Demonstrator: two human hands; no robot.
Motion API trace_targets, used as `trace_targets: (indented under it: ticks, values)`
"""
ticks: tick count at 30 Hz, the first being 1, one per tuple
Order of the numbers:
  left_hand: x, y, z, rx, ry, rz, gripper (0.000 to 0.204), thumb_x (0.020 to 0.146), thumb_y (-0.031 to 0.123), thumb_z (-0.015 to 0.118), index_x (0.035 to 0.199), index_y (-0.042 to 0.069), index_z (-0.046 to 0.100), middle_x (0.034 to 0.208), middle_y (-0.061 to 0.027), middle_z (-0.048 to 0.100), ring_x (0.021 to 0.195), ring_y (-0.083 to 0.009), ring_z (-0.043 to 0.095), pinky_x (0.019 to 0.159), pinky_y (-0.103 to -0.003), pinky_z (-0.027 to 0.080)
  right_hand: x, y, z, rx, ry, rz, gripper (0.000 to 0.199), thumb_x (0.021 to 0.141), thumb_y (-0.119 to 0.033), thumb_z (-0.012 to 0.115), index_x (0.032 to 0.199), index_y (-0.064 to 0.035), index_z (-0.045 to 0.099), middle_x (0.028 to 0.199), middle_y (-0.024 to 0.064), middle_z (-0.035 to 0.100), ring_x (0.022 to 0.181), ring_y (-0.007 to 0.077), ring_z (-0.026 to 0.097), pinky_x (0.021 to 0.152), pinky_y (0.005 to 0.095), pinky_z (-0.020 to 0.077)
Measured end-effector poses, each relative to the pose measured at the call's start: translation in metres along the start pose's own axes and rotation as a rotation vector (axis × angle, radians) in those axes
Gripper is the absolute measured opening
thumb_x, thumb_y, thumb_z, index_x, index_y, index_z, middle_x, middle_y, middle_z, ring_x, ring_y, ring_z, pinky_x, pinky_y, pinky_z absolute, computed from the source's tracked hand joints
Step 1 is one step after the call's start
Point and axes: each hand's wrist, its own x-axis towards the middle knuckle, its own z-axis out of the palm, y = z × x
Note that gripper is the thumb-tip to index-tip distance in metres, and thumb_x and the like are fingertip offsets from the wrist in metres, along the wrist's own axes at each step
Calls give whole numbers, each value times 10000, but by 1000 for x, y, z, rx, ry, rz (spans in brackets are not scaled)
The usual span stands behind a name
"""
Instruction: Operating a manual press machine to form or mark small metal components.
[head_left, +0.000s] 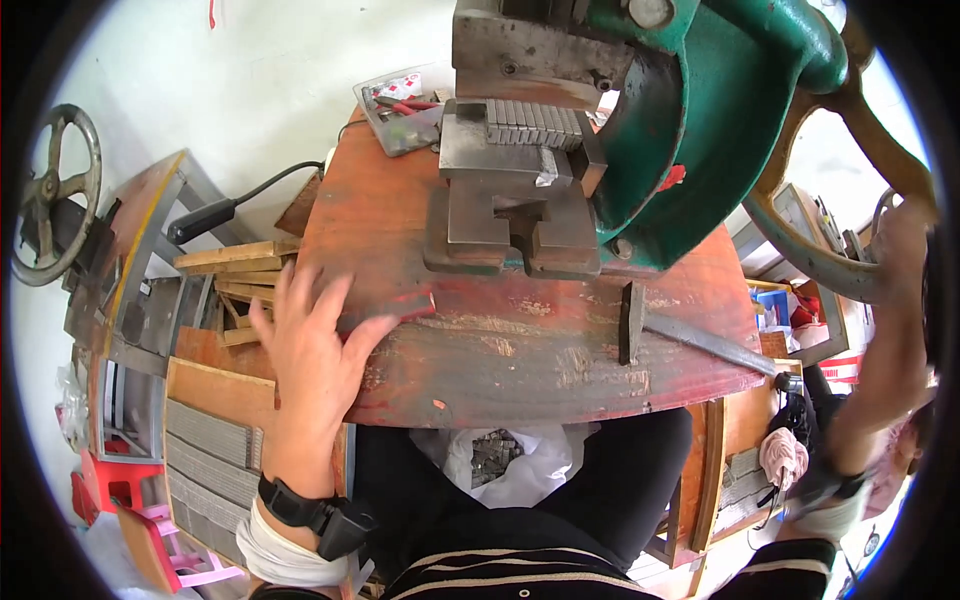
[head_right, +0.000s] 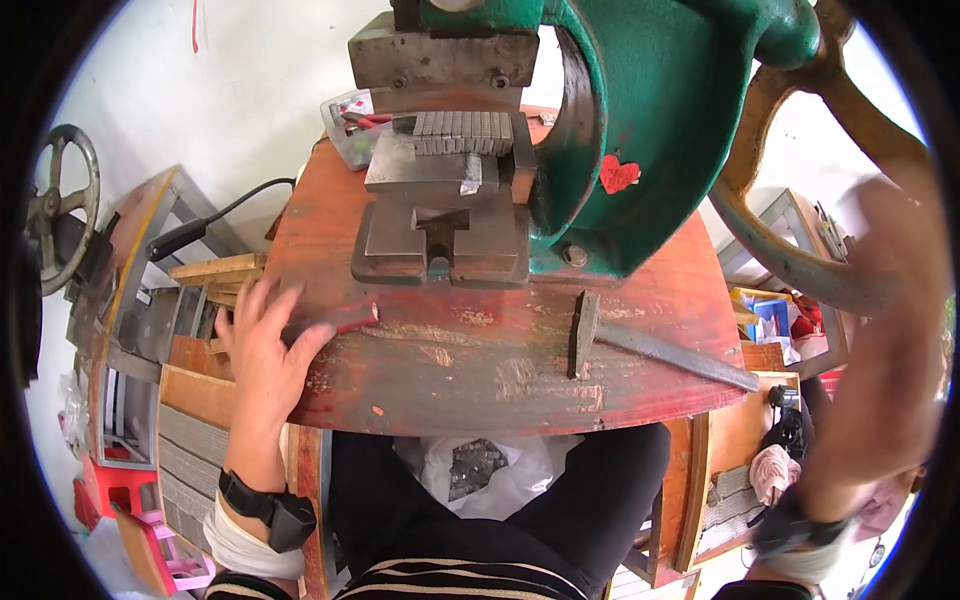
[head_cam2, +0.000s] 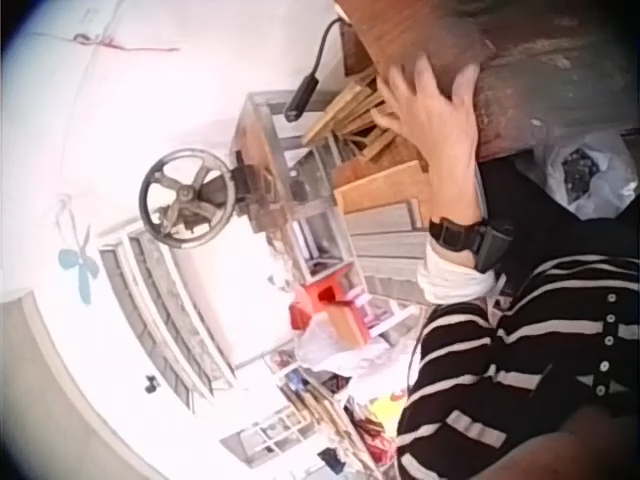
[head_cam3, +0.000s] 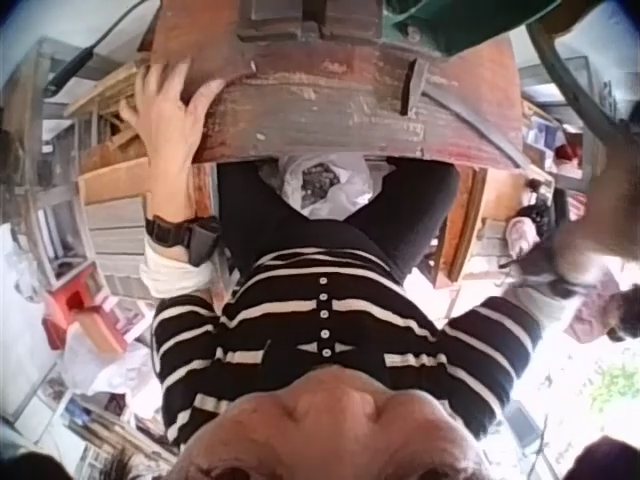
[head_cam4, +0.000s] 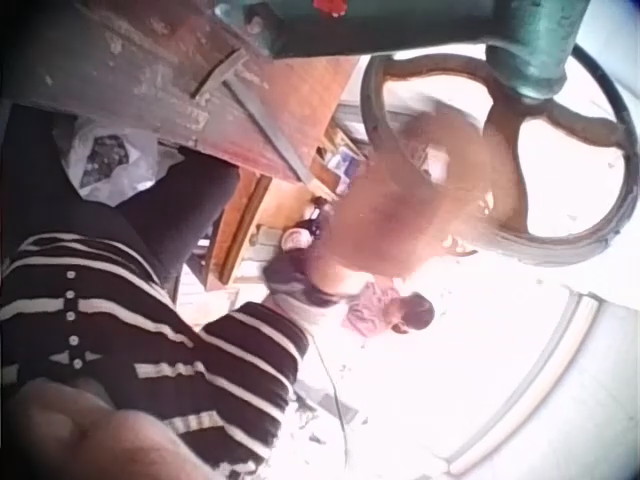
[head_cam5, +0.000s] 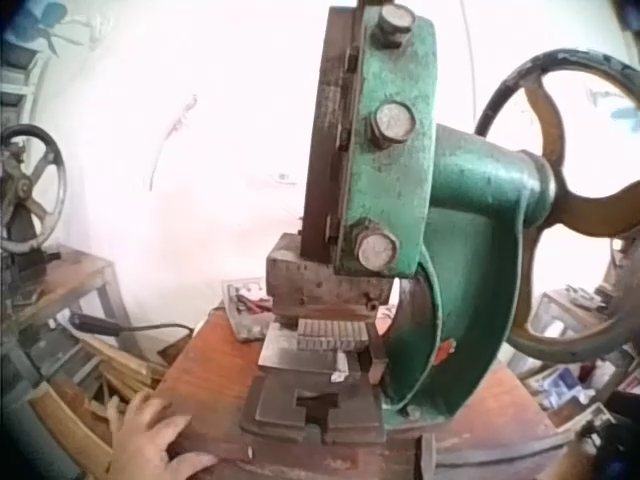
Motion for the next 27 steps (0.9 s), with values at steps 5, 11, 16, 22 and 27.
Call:
trace_targets:
  ticks: [5,11,16,22,27]
  values:
    - [119,62,17,-668,87,372,546,870,384,691,1176,-59,600,1273,-227,567,1224,-402,503,984,-487,410,-89,-33,93,131,-650,-335,269,611,-31,755,859,-54,655,927,96,616,885,303,591,775,427,465]
    - [166,84,49,-713,-49,286,475,792,302,773,1128,-15,659,1174,-172,626,1127,-353,570,962,-400,450,-134,-45,107,306,-655,-185,269,662,-44,787,913,-49,689,920,92,619,855,291,598,743,392,512]
    - [138,91,50,-619,261,259,417,679,258,833,1011,45,698,1068,-149,646,1047,-362,572,918,-461,438,-142,-44,103,337,-635,-88,266,680,-19,797,924,-39,694,891,84,603,827,276,601,700,367,531]
    - [146,100,23,-419,108,313,351,743,233,755,993,1,672,903,-137,680,899,-336,618,791,-427,466,-137,-47,108,383,-616,-69,261,682,-18,799,922,-36,698,915,87,606,838,279,598,717,369,528]
    - [103,74,-21,-1112,-240,-141,339,857,158,654,1107,-71,657,917,-19,631,859,-84,540,755,-264,438,-139,-37,97,370,-618,-11,263,677,-7,792,922,-42,702,921,92,616,847,283,604,718,374,519]
